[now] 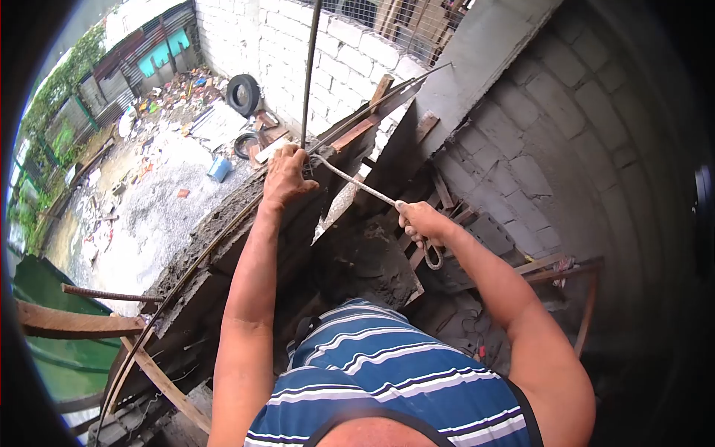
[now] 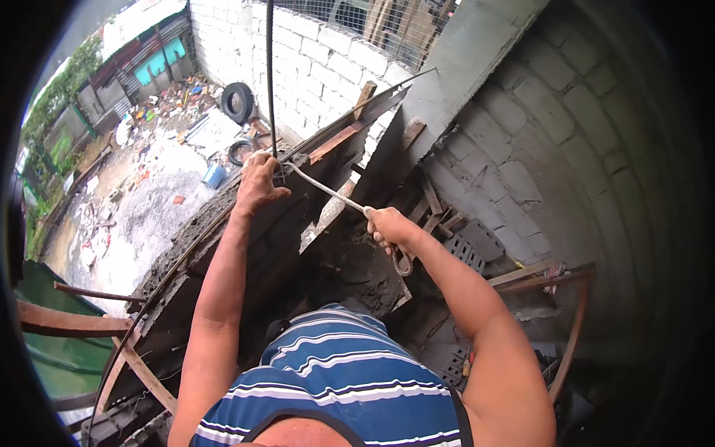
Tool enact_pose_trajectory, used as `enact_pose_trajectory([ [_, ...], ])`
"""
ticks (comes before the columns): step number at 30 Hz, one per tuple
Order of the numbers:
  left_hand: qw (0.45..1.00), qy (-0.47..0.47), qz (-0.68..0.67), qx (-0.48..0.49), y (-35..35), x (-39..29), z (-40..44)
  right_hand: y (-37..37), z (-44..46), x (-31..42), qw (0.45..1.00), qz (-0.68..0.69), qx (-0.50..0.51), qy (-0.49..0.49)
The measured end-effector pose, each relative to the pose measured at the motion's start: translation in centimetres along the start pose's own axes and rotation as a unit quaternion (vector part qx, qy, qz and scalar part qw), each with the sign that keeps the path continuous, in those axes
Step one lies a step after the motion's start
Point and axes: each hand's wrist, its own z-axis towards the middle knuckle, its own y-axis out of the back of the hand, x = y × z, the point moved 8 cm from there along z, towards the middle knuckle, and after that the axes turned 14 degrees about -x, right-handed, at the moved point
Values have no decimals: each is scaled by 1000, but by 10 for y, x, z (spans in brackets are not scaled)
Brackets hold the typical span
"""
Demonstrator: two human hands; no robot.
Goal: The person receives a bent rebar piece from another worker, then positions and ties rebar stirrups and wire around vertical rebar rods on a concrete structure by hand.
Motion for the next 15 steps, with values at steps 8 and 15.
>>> enact_pose_trajectory([
  [8, 993, -37, 109, -38, -7, -2, -6, 13, -46, 33, 973, -81, -160, 144],
  [15, 988, -46, 138, -46, -11, -3, -9, 1, -86, 60, 790, -420, -236, 379],
])
